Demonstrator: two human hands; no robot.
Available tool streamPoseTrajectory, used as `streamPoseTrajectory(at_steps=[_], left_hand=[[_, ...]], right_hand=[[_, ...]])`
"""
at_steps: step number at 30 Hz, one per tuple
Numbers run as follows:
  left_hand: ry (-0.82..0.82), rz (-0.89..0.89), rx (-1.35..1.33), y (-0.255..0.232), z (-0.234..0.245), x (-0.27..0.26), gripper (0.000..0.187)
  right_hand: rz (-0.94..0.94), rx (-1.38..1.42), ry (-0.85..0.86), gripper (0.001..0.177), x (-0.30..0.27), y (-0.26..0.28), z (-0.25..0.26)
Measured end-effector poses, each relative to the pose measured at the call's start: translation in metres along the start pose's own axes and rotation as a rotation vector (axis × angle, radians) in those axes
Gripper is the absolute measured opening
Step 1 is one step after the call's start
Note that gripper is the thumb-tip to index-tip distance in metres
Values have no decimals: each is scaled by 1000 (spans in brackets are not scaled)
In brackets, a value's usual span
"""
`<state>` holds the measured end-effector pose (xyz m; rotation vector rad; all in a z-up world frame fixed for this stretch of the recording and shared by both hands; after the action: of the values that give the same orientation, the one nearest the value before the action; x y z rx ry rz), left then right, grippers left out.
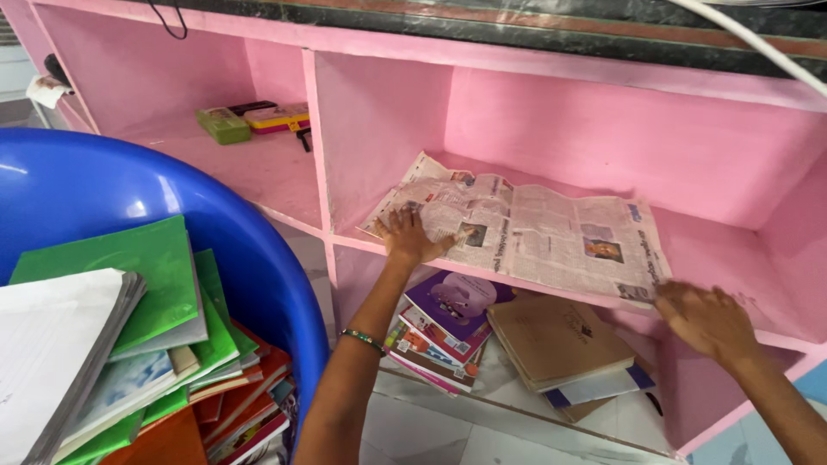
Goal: The person transfers books from a blue tub to a pink shelf, wipes the shelf with a cloth, and lines it with newspaper. The person handles books, a cloth, and newspaper throughout the task.
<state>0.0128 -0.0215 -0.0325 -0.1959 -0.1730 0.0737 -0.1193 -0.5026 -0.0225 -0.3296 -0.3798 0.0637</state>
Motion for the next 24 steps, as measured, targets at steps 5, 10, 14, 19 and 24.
streamPoseTrajectory(at_steps=[5,10,14,19,24], left_hand=[[84,20,39,-3,-4,5,130],[-61,-27,171,6,-35,28,130],[-87,-29,230,11,-41,35,137],[26,2,18,1,-16,9,109],[27,16,19,1,-6,1,112]], right_hand=[[-55,730,-327,45,58,136,51],[124,1198,-142,59,154,350,76],[0,1109,180,75,195,374,63],[-36,600,-55,60,165,256,16],[-228,517,169,52,126,112,-32]])
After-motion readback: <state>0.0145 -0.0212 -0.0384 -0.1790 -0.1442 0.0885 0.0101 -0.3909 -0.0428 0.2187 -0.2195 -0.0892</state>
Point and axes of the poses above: each hand's wrist, its own x-axis towards the middle knuckle, its own z-axis out of the back of the hand, y = z × x, the point moved 2 cm from there along x, towards the middle knuckle, and after that the axes turned 7 degrees about -y, right-handed, at the moved point
